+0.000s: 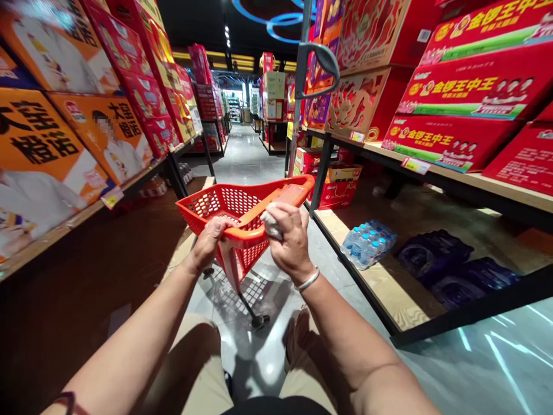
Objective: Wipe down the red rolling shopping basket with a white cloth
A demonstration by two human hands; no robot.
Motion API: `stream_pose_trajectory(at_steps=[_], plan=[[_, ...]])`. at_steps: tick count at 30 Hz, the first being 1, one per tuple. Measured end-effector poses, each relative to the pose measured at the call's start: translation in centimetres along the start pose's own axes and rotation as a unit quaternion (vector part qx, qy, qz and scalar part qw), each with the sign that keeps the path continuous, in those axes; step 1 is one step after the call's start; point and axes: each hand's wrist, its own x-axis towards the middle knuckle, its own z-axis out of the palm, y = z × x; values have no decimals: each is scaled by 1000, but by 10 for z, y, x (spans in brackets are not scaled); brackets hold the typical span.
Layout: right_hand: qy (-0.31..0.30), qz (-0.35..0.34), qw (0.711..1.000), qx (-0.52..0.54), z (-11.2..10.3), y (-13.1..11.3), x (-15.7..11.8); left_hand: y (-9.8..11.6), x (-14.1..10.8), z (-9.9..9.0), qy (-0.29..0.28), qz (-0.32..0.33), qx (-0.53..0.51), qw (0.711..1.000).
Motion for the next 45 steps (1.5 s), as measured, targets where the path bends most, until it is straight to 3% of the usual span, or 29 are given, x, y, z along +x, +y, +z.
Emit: stream_pose_trajectory(at_steps=[2, 5, 7, 11, 13, 15, 19, 21, 24, 28, 31, 33, 36, 38, 40, 42, 45], plan=[[-34, -52, 998, 16, -2, -2, -2, -6, 2, -7, 16, -16, -31, 999], [-71, -81, 994, -15, -6, 20, 7, -11, 4, -19, 17, -6, -43, 999], [-51, -53, 995, -63, -9, 44, 19, -10, 4, -26, 23, 8, -19, 1000], [0, 69, 990, -125, -13, 80, 39, 4, -1, -32, 50, 30, 25, 998], [-15, 95, 987, -127, -13, 76, 44, 15, -4, -29, 46, 63, 42, 996], [-48, 84, 988, -123, -12, 57, 43, 25, -5, -24, 44, 96, 68, 992], [-149, -7, 985, -85, -9, 12, 40, 30, -1, -19, 67, 111, 114, 985], [-186, -42, 979, -70, -9, 7, 42, 25, 2, -22, 62, 115, 110, 985], [-190, -29, 977, -94, -14, 27, 52, 17, 4, -30, 47, 117, 88, 988], [-147, 86, 969, -181, -26, 73, 64, 7, 2, -38, 50, 126, 51, 989], [-130, 147, 958, -209, -23, 78, 69, 3, 1, -37, 68, 134, 31, 988], [-150, 127, 961, -194, -11, 57, 69, 1, 1, -36, 72, 135, 30, 988], [-225, 32, 964, -135, 17, 6, 71, 1, 1, -36, 69, 130, 34, 989], [-291, -42, 950, -101, 33, -23, 73, 1, 0, -39, 63, 125, 34, 990], [-329, -88, 937, -79, 42, -34, 77, -2, -2, -44, 55, 119, 30, 991], [-329, -88, 937, -78, 40, -24, 82, -7, -3, -52, 49, 115, 23, 992], [-264, -14, 956, -130, 21, 19, 85, -17, -6, -63, 50, 108, 5, 993]])
